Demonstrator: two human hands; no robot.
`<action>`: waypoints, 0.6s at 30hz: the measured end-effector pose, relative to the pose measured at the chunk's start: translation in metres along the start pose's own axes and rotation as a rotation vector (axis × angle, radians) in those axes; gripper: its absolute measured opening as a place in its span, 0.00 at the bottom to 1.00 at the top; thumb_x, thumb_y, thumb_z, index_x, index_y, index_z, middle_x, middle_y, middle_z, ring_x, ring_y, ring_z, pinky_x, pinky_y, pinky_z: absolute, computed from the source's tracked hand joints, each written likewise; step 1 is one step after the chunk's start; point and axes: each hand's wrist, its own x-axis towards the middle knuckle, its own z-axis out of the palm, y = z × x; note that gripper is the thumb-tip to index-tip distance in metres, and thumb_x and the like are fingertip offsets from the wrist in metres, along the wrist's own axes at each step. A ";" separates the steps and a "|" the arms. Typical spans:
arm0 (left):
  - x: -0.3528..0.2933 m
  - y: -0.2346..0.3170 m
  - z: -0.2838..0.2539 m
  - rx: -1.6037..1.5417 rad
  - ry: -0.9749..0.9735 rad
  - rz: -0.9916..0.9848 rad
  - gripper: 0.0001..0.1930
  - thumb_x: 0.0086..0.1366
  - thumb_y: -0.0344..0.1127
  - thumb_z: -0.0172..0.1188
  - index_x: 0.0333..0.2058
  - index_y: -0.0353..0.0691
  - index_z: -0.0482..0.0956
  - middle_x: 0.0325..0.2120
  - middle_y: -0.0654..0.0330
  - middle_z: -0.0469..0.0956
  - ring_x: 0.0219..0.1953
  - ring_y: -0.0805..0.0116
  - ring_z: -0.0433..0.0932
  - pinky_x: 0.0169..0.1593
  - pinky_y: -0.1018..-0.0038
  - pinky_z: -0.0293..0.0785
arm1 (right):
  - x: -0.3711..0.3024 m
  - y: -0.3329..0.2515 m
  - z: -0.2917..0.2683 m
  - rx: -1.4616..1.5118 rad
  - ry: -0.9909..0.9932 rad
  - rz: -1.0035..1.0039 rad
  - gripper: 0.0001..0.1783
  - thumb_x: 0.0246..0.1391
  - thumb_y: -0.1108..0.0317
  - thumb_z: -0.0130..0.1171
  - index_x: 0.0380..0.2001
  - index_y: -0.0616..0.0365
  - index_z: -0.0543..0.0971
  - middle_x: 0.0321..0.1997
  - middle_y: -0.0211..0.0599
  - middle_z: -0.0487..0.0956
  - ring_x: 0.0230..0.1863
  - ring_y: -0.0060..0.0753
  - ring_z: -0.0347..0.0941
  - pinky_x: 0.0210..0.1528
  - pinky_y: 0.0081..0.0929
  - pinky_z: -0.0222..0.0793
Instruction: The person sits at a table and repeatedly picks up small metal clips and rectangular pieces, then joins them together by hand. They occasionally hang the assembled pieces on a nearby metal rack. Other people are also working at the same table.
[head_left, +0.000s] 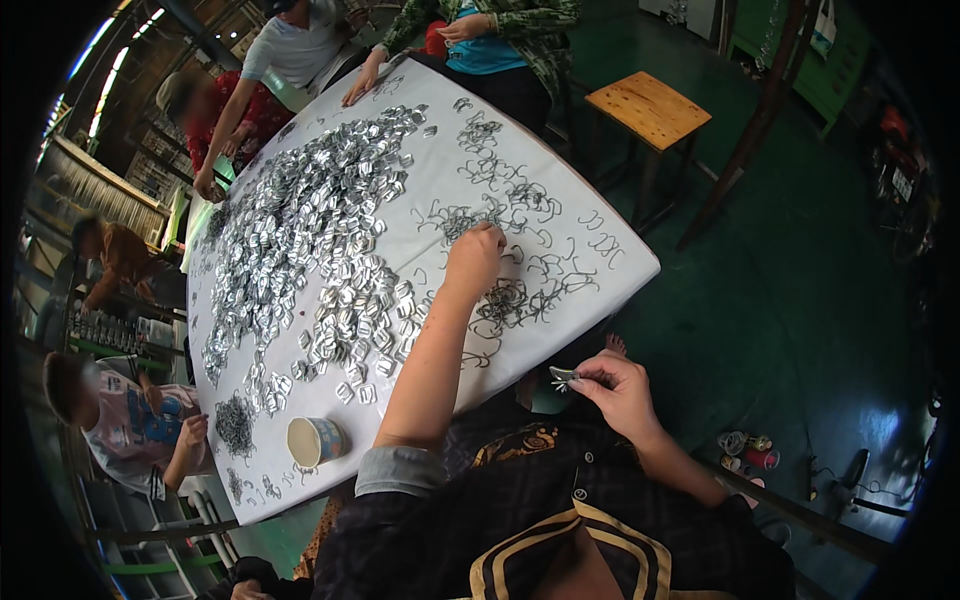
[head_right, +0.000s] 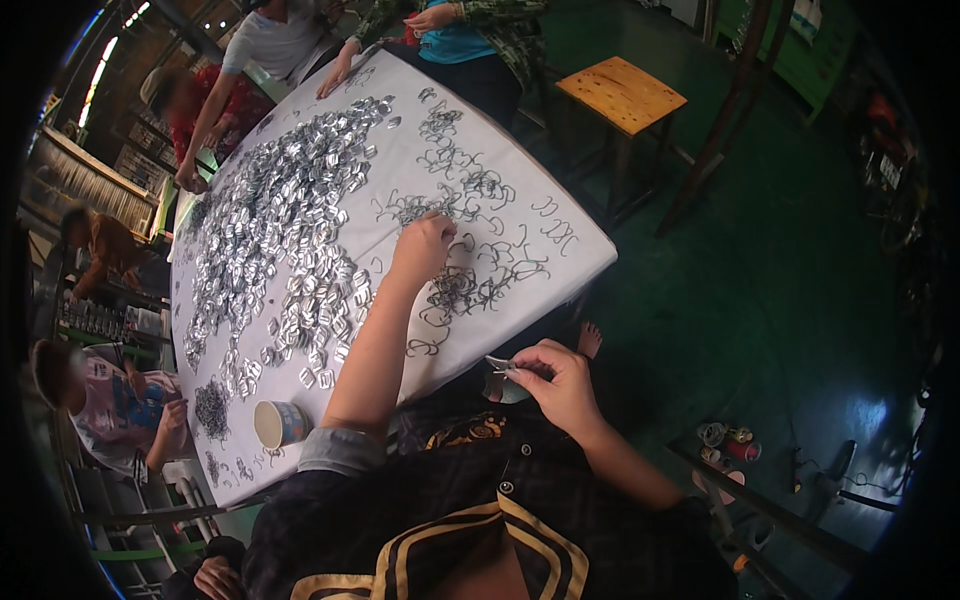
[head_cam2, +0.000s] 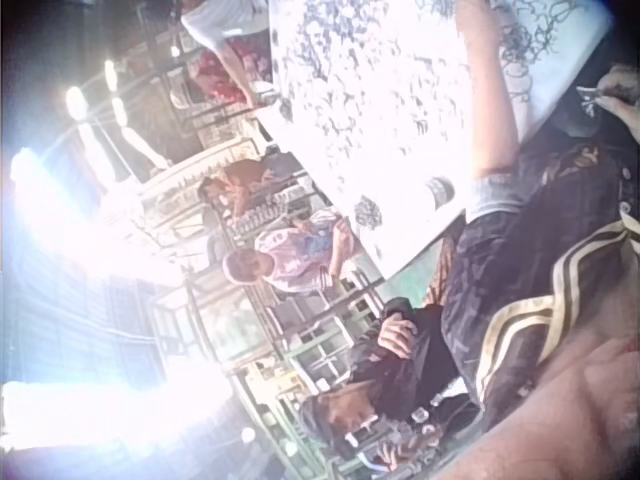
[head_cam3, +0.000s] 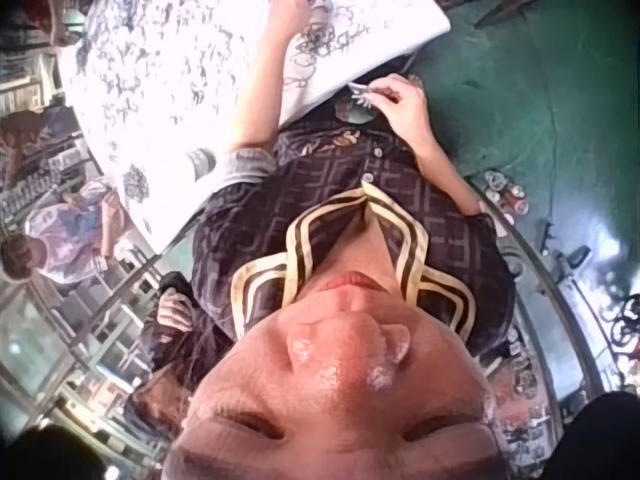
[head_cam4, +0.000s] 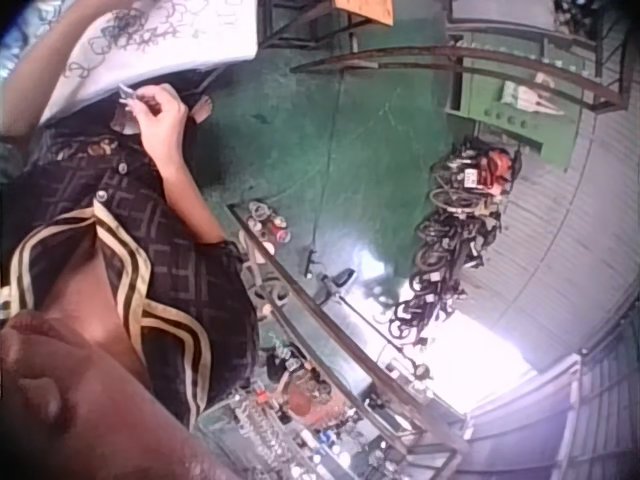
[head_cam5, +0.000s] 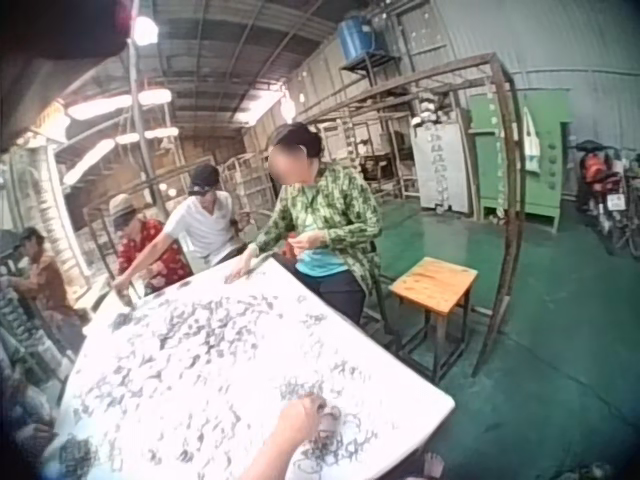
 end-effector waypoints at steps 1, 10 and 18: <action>0.000 -0.003 0.001 -0.019 0.020 -0.020 0.04 0.55 0.27 0.57 0.27 0.36 0.81 0.31 0.53 0.78 0.34 0.50 0.78 0.39 0.63 0.74 | 0.000 0.000 0.000 -0.005 -0.003 -0.003 0.05 0.45 0.79 0.64 0.29 0.65 0.80 0.27 0.33 0.77 0.28 0.22 0.74 0.32 0.19 0.70; -0.007 0.000 0.010 0.364 -0.070 0.048 0.04 0.52 0.25 0.56 0.23 0.34 0.79 0.26 0.51 0.78 0.29 0.53 0.79 0.34 0.65 0.77 | -0.001 -0.002 0.002 0.010 0.007 0.012 0.06 0.45 0.79 0.64 0.29 0.64 0.79 0.27 0.33 0.77 0.28 0.21 0.74 0.32 0.19 0.70; -0.004 0.005 -0.003 0.304 -0.116 0.061 0.03 0.47 0.25 0.58 0.21 0.32 0.78 0.23 0.51 0.79 0.26 0.56 0.80 0.32 0.67 0.77 | -0.001 0.000 0.006 0.030 0.010 0.021 0.05 0.46 0.79 0.64 0.29 0.64 0.79 0.27 0.32 0.76 0.28 0.21 0.73 0.32 0.18 0.69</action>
